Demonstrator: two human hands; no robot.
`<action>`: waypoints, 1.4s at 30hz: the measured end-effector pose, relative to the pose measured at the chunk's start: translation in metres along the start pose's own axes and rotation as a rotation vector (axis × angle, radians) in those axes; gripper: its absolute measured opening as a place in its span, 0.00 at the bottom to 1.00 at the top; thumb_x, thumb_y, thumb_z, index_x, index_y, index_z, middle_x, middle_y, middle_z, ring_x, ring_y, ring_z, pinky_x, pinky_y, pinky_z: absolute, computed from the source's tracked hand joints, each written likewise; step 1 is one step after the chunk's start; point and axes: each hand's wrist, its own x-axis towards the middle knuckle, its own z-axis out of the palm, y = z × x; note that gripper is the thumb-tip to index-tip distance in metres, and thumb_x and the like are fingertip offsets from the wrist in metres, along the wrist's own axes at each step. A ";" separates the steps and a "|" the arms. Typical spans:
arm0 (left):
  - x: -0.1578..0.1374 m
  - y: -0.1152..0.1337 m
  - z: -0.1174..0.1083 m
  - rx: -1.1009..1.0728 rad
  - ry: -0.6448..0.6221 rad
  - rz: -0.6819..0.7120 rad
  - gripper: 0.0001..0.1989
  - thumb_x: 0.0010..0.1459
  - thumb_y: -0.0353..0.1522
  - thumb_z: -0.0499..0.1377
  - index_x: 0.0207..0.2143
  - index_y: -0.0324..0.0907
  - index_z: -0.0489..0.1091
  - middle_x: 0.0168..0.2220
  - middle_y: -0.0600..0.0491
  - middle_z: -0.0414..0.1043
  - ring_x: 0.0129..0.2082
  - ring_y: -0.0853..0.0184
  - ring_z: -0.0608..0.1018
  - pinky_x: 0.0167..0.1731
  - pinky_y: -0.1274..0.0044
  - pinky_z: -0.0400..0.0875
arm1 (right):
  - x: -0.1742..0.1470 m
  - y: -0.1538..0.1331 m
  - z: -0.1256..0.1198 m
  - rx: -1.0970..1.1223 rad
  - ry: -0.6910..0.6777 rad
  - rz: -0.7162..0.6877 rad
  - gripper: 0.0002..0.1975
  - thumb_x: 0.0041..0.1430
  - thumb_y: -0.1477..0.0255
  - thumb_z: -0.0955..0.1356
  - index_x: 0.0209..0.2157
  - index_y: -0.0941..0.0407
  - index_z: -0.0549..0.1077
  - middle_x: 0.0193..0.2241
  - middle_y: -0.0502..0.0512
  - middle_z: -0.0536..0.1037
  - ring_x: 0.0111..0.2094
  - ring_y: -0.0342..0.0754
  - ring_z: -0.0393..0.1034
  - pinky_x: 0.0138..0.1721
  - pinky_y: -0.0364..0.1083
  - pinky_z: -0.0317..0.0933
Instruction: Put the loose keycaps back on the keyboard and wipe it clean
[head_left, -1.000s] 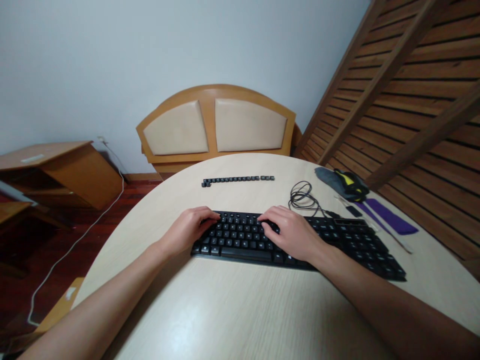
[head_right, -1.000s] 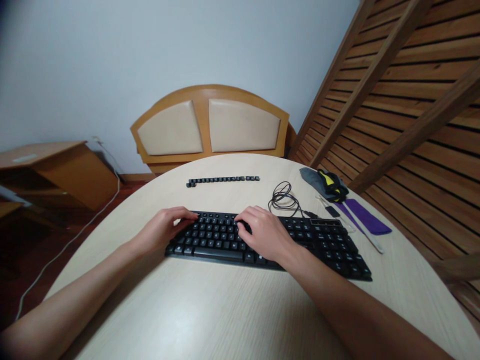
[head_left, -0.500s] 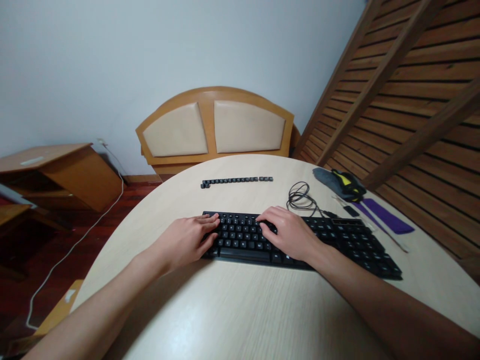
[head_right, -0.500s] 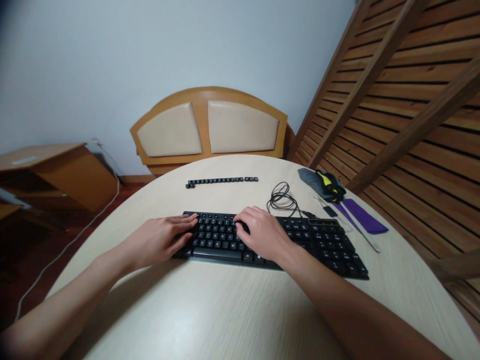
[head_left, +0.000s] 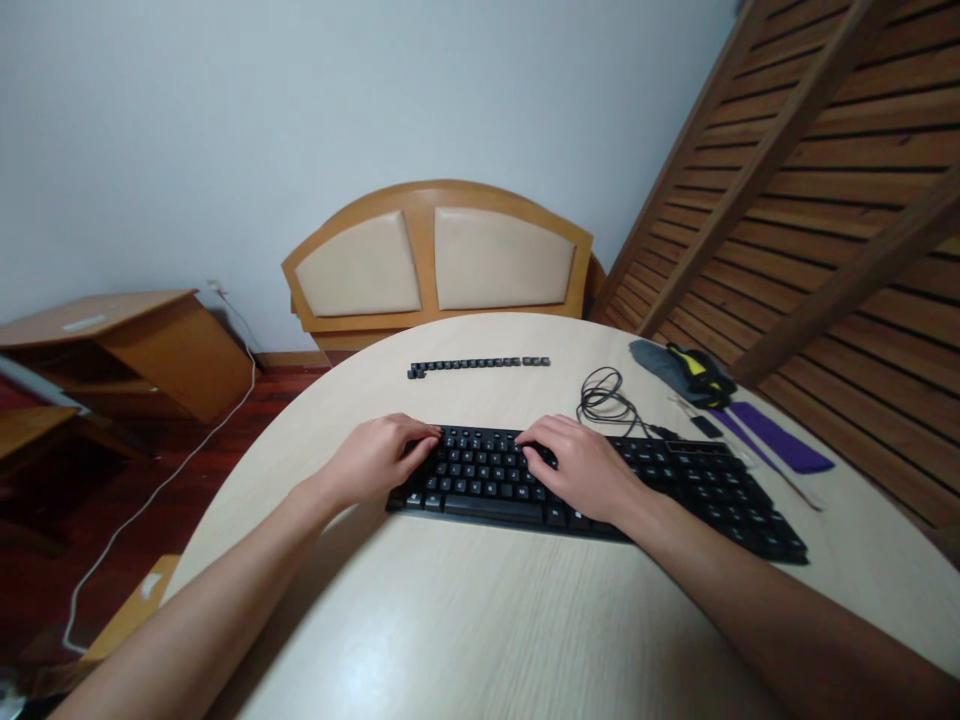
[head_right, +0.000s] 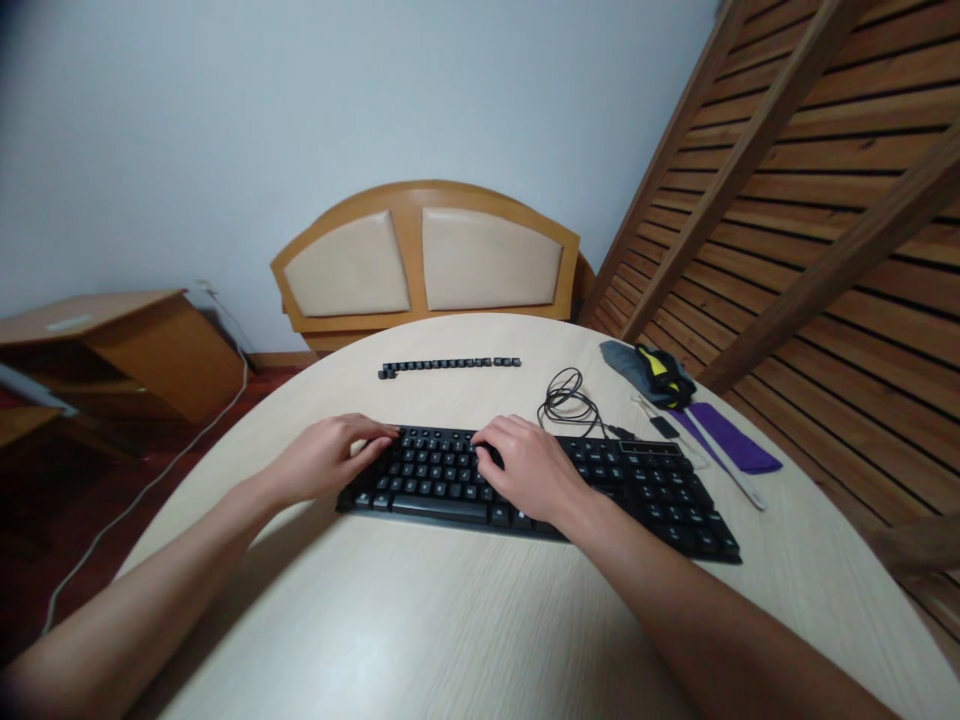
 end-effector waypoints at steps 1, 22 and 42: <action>0.005 -0.007 0.002 0.008 0.046 -0.019 0.17 0.68 0.39 0.50 0.46 0.45 0.77 0.47 0.50 0.80 0.47 0.57 0.80 0.49 0.65 0.74 | 0.000 0.000 0.000 0.001 0.000 -0.002 0.08 0.64 0.75 0.65 0.40 0.55 0.76 0.38 0.55 0.80 0.41 0.52 0.73 0.46 0.52 0.66; 0.084 -0.089 0.036 0.114 0.246 -0.175 0.15 0.60 0.26 0.55 0.47 0.42 0.74 0.48 0.43 0.76 0.54 0.51 0.71 0.56 0.62 0.67 | 0.000 -0.002 -0.002 0.003 -0.005 0.006 0.08 0.64 0.76 0.65 0.40 0.56 0.76 0.38 0.56 0.80 0.42 0.51 0.73 0.46 0.52 0.66; -0.003 -0.018 0.013 -0.477 0.152 -0.111 0.11 0.65 0.37 0.55 0.44 0.43 0.73 0.41 0.49 0.77 0.39 0.62 0.78 0.35 0.72 0.75 | 0.000 0.001 0.000 0.016 -0.003 0.007 0.09 0.64 0.75 0.64 0.40 0.55 0.76 0.38 0.55 0.80 0.42 0.52 0.73 0.46 0.53 0.67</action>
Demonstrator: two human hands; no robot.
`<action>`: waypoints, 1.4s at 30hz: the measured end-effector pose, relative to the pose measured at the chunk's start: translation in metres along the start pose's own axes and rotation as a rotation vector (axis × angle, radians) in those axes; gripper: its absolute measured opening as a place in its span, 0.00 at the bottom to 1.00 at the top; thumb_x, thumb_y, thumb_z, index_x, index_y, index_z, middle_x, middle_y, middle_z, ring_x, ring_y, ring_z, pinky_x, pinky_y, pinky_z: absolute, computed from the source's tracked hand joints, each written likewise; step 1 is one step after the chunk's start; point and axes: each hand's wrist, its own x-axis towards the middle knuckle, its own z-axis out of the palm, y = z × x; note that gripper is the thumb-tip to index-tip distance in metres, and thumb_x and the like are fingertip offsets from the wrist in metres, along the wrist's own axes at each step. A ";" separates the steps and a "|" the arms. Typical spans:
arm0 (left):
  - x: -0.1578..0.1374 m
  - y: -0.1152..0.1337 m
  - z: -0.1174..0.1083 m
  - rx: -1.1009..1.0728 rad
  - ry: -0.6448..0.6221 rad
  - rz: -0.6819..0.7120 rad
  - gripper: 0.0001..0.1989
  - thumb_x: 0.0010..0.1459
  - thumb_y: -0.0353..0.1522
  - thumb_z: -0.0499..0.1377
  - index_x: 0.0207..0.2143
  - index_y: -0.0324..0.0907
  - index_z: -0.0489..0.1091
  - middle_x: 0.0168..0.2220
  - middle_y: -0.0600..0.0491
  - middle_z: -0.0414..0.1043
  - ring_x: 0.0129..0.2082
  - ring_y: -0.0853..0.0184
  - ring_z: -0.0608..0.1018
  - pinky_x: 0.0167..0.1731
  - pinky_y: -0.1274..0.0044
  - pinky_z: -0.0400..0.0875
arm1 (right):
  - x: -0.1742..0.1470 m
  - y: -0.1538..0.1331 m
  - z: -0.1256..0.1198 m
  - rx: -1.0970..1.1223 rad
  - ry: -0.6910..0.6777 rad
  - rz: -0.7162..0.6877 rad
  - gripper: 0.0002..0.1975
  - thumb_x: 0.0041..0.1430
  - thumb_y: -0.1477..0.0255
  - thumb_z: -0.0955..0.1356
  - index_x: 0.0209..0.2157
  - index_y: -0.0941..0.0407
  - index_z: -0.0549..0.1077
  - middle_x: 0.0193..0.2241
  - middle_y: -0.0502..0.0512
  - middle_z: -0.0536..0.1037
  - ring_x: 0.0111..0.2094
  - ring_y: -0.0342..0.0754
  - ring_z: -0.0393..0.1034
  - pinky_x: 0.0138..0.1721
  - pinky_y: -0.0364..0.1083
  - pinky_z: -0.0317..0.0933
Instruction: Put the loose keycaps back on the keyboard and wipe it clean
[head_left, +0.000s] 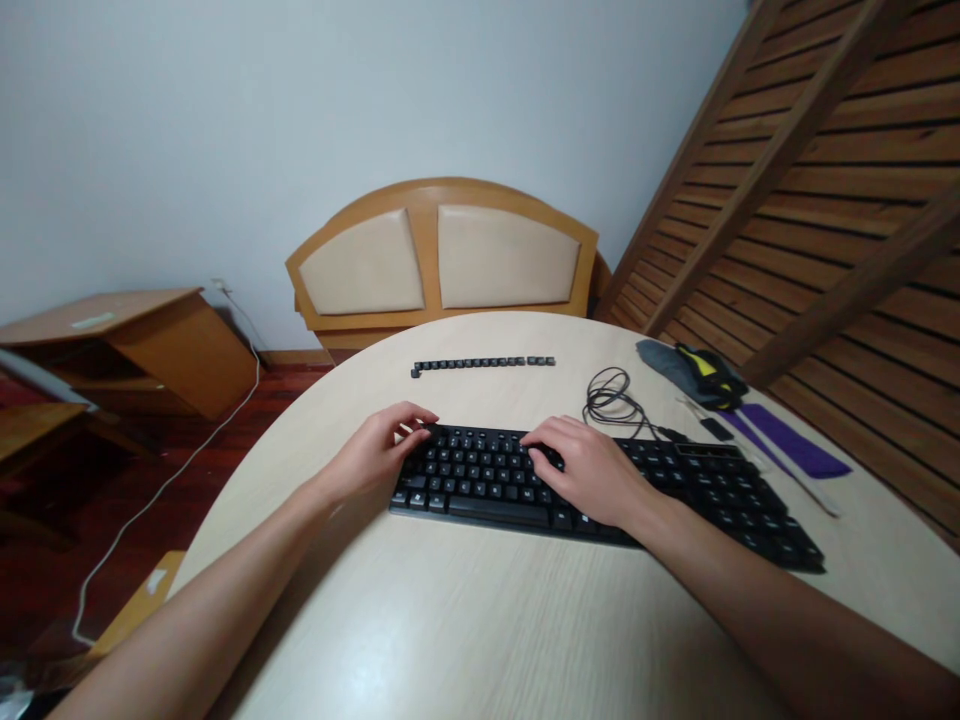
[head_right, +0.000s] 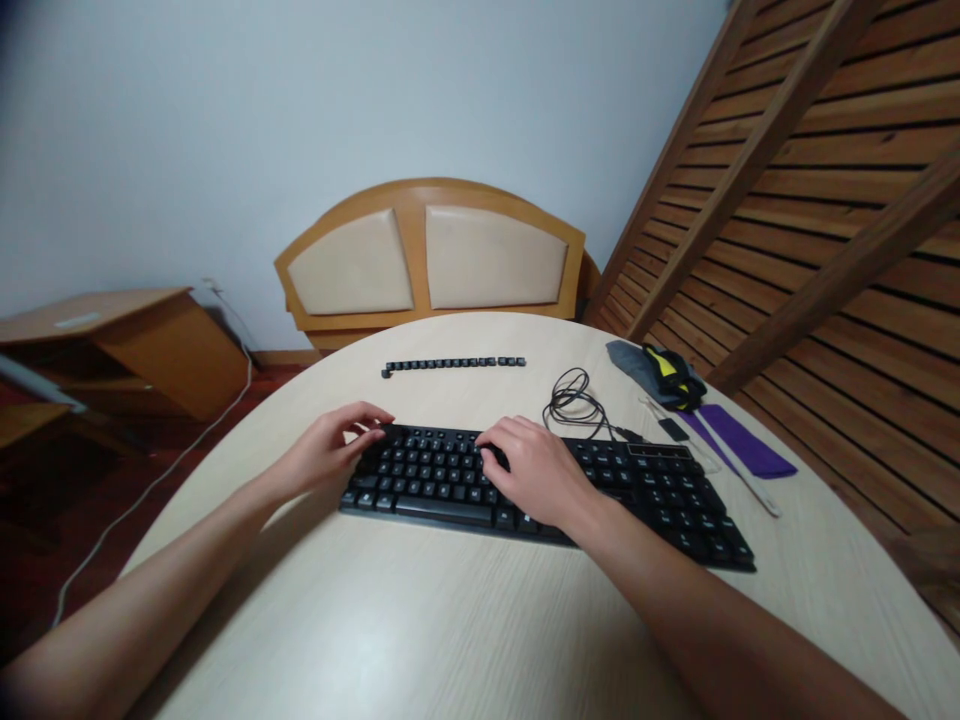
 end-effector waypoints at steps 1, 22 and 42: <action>0.000 -0.001 -0.002 0.012 -0.020 0.009 0.10 0.65 0.36 0.55 0.44 0.43 0.73 0.41 0.49 0.77 0.39 0.62 0.78 0.35 0.72 0.75 | 0.000 0.000 0.000 -0.002 -0.002 0.002 0.09 0.64 0.75 0.64 0.41 0.55 0.76 0.38 0.55 0.80 0.42 0.52 0.73 0.46 0.53 0.67; 0.000 -0.003 -0.015 0.095 -0.182 0.143 0.11 0.68 0.33 0.54 0.44 0.43 0.75 0.44 0.48 0.77 0.42 0.62 0.79 0.43 0.71 0.74 | 0.000 0.000 -0.001 -0.001 -0.008 0.009 0.08 0.64 0.75 0.64 0.40 0.55 0.76 0.38 0.55 0.80 0.41 0.52 0.73 0.45 0.53 0.66; -0.004 0.003 -0.008 0.459 -0.158 0.216 0.16 0.71 0.37 0.49 0.46 0.46 0.77 0.45 0.50 0.78 0.42 0.62 0.80 0.40 0.73 0.74 | 0.000 0.001 0.000 -0.006 -0.007 0.010 0.08 0.64 0.75 0.64 0.41 0.55 0.76 0.38 0.55 0.80 0.42 0.52 0.73 0.46 0.52 0.66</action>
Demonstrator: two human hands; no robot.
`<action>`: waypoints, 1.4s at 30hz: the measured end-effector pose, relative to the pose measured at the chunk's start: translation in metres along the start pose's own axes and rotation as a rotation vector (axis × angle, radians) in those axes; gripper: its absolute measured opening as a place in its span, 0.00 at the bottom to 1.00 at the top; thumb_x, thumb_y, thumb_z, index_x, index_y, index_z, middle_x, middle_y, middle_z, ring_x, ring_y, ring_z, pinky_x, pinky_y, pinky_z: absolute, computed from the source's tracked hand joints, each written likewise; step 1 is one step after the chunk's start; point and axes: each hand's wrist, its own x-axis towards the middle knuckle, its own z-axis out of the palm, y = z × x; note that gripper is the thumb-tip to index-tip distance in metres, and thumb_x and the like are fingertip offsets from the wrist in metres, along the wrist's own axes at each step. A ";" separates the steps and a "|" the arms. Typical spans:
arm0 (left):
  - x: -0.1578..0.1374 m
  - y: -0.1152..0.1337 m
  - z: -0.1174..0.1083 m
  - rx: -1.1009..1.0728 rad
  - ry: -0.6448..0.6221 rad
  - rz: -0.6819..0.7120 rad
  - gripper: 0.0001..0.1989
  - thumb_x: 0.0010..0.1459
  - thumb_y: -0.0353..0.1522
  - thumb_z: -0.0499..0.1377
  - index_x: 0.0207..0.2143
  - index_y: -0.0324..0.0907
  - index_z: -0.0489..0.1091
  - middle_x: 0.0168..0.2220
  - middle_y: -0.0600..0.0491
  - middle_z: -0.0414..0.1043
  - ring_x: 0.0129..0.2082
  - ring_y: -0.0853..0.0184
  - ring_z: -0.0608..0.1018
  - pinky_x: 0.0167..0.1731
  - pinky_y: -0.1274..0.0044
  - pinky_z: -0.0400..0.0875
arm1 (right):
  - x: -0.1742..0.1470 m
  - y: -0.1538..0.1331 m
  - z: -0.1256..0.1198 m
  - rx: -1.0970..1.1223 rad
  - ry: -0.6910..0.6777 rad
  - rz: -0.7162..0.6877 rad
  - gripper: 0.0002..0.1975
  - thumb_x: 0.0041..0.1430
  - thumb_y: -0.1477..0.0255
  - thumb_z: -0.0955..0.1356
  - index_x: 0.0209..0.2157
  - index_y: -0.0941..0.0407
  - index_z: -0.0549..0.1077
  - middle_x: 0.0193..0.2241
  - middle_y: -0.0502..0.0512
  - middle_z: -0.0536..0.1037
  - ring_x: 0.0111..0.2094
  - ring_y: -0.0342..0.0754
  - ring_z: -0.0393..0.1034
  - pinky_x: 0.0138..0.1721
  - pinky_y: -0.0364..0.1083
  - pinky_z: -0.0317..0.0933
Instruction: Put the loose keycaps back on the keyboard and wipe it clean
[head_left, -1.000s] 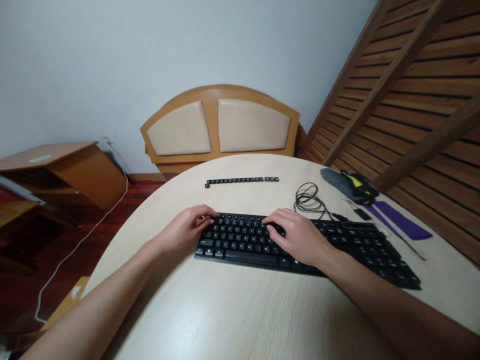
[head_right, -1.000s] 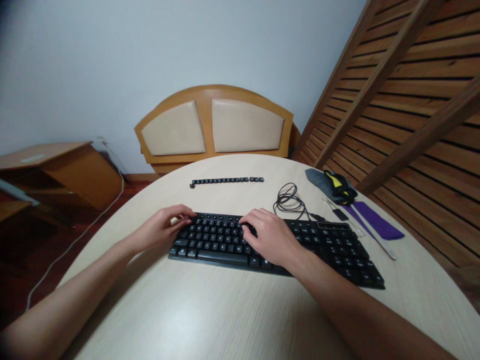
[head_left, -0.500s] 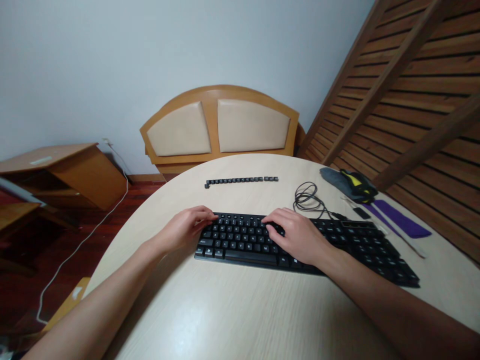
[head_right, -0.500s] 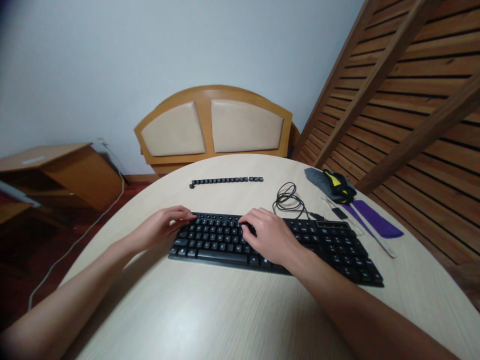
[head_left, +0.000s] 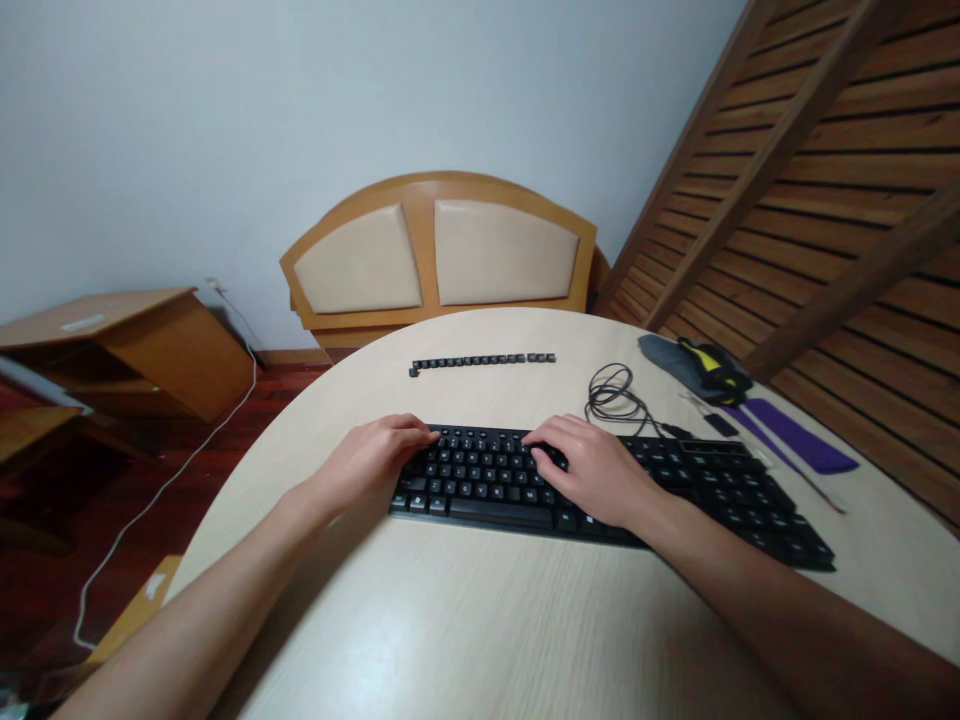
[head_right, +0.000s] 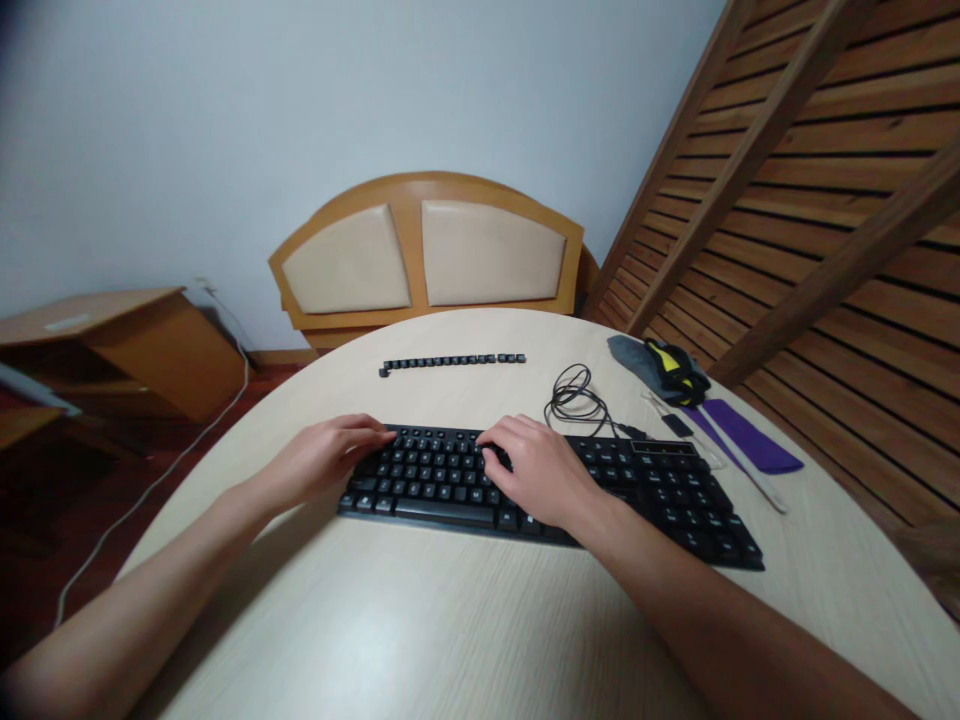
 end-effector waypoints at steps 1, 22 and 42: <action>0.000 0.000 0.000 0.021 -0.008 0.001 0.16 0.71 0.37 0.49 0.46 0.46 0.77 0.45 0.50 0.78 0.42 0.61 0.80 0.40 0.73 0.73 | 0.000 0.000 0.000 0.000 -0.001 0.001 0.08 0.64 0.75 0.64 0.41 0.55 0.76 0.38 0.55 0.80 0.42 0.52 0.73 0.46 0.52 0.66; 0.008 -0.022 0.003 -0.395 -0.024 -0.038 0.12 0.65 0.37 0.58 0.40 0.43 0.79 0.40 0.49 0.81 0.40 0.62 0.81 0.42 0.71 0.75 | 0.001 -0.002 -0.001 0.005 0.008 0.001 0.09 0.63 0.75 0.64 0.40 0.54 0.77 0.38 0.55 0.80 0.41 0.52 0.73 0.46 0.53 0.67; 0.063 -0.096 0.022 0.091 0.196 -0.339 0.19 0.63 0.34 0.56 0.56 0.46 0.71 0.59 0.47 0.68 0.52 0.56 0.76 0.47 0.72 0.71 | 0.000 -0.001 0.000 -0.001 -0.003 -0.008 0.09 0.64 0.75 0.64 0.41 0.55 0.76 0.38 0.55 0.80 0.42 0.52 0.73 0.46 0.52 0.66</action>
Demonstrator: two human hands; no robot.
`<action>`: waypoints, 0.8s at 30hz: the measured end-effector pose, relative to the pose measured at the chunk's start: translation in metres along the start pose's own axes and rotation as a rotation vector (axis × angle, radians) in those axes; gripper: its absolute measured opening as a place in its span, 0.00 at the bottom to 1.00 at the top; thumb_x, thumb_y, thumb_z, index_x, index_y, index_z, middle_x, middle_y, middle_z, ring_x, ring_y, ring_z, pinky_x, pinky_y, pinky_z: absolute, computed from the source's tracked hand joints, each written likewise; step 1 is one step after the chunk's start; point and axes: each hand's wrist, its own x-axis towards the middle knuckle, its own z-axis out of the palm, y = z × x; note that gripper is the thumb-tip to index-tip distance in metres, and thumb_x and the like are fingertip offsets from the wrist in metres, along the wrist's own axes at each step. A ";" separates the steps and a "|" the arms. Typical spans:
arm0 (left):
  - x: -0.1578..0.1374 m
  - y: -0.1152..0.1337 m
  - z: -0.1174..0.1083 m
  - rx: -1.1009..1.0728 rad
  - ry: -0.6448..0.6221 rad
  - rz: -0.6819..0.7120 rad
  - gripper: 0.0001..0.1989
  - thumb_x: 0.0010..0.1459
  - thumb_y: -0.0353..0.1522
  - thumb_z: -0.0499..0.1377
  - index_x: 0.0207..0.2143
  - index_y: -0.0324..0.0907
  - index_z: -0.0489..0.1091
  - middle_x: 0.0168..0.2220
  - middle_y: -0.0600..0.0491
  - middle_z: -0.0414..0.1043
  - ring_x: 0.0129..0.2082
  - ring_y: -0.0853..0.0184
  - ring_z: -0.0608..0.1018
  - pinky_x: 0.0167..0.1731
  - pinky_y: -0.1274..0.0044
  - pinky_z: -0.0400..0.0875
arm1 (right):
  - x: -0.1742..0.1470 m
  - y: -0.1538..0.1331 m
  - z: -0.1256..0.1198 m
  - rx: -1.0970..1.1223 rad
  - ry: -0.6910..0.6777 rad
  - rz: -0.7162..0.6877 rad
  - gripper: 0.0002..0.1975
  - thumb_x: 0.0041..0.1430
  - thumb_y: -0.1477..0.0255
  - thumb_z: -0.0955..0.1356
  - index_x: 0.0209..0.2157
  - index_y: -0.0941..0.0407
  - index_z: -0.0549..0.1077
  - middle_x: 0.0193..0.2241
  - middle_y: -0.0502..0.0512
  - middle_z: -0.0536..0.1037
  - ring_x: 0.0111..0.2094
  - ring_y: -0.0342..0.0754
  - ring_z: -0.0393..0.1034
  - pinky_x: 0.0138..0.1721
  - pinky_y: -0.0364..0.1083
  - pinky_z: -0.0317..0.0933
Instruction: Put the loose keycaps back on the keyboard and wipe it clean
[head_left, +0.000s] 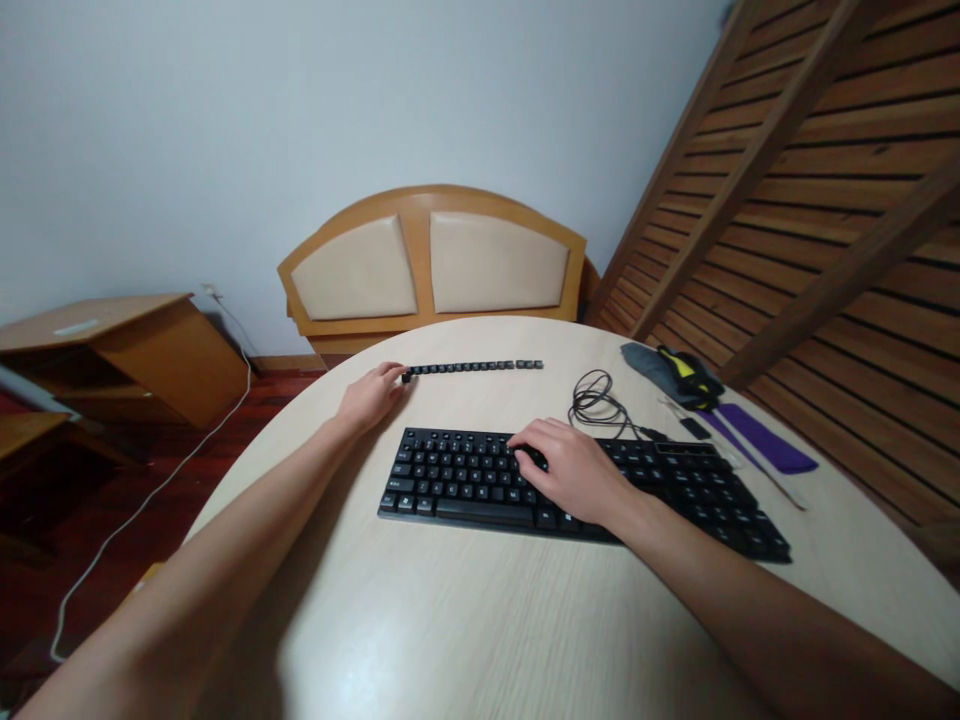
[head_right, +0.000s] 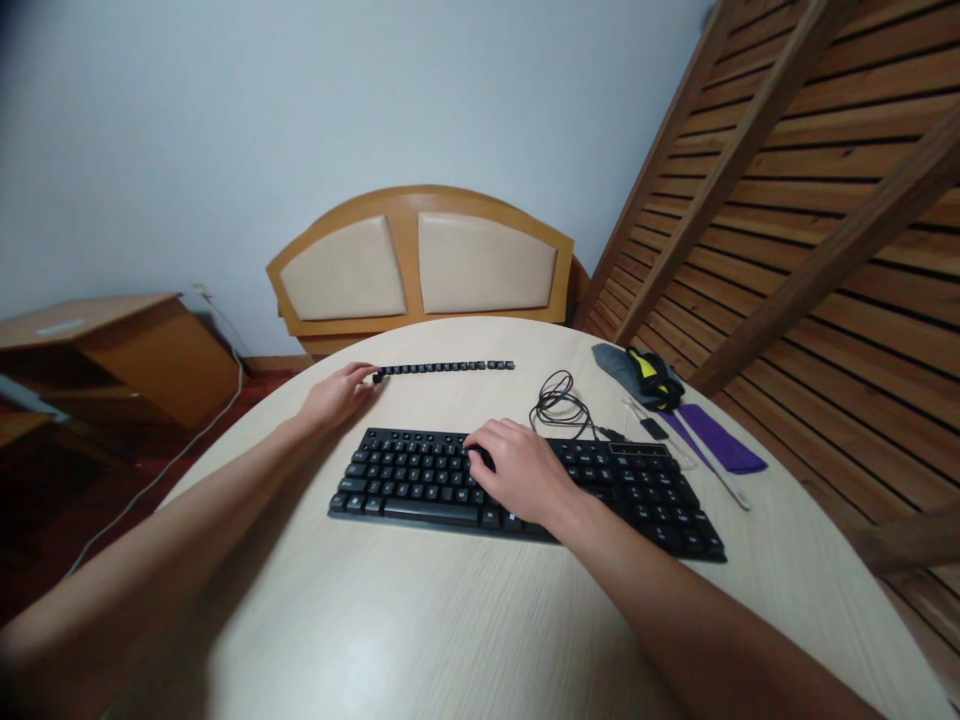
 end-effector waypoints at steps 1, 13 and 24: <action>0.002 0.000 0.001 0.013 -0.008 0.000 0.18 0.63 0.33 0.56 0.55 0.46 0.72 0.59 0.48 0.69 0.53 0.56 0.75 0.48 0.72 0.70 | 0.000 0.000 0.000 -0.002 0.001 0.001 0.09 0.64 0.75 0.64 0.41 0.55 0.76 0.38 0.55 0.80 0.42 0.52 0.73 0.47 0.52 0.66; -0.025 0.020 -0.003 -0.062 0.008 -0.088 0.12 0.62 0.32 0.55 0.44 0.44 0.76 0.46 0.47 0.78 0.43 0.56 0.80 0.43 0.70 0.72 | 0.001 -0.001 0.000 0.002 0.001 0.007 0.09 0.64 0.75 0.64 0.41 0.56 0.76 0.38 0.56 0.80 0.42 0.52 0.73 0.47 0.53 0.66; -0.081 0.053 -0.040 -0.527 -0.151 0.044 0.14 0.64 0.40 0.56 0.44 0.42 0.76 0.42 0.48 0.79 0.40 0.61 0.80 0.37 0.72 0.76 | 0.001 0.001 0.000 0.006 0.007 0.002 0.09 0.64 0.75 0.64 0.40 0.54 0.76 0.38 0.55 0.80 0.41 0.52 0.73 0.46 0.53 0.66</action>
